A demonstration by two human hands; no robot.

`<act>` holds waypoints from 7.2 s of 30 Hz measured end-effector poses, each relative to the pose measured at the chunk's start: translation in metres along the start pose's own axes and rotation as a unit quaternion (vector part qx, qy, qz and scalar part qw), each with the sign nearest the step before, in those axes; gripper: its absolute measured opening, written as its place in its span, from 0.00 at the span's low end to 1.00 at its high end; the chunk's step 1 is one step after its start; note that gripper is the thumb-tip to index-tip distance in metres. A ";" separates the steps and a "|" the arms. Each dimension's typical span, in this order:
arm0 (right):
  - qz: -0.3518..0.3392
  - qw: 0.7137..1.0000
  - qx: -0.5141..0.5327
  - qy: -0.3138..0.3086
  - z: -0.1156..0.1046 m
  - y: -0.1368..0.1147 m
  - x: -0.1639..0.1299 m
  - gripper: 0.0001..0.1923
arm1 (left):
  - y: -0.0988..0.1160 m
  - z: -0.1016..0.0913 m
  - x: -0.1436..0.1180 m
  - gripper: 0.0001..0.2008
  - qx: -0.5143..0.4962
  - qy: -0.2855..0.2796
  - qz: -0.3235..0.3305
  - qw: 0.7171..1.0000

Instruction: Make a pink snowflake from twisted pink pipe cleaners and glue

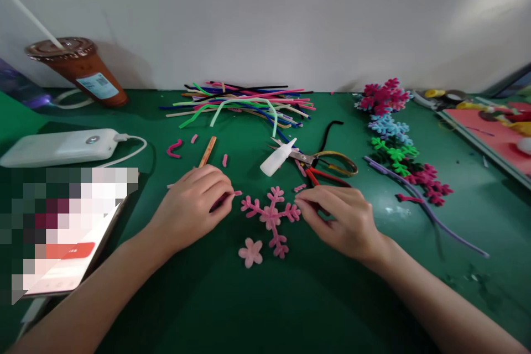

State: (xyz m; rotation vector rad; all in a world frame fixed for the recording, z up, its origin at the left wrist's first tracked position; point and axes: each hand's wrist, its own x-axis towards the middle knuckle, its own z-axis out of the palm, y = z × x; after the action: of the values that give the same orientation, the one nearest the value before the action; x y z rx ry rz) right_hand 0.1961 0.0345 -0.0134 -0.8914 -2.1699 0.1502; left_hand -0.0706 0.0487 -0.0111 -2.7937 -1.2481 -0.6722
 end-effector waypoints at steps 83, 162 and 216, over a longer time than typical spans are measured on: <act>0.045 0.980 0.000 -0.193 0.012 -0.007 0.000 0.09 | 0.030 0.016 -0.008 0.10 -0.106 -0.018 0.106 0.989; 0.071 0.976 0.074 -0.194 0.014 -0.003 0.002 0.09 | 0.010 -0.014 -0.002 0.09 -0.163 -0.180 0.059 0.968; 0.040 0.974 0.067 -0.214 -0.002 -0.012 0.008 0.19 | 0.001 0.003 -0.003 0.10 -0.130 -0.061 -0.002 0.990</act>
State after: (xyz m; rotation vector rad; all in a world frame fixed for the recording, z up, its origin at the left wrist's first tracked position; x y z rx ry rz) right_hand 0.1873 0.0305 -0.0033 -0.9341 -2.4812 0.5676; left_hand -0.0707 0.0463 -0.0147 -3.0865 -1.2706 -0.7215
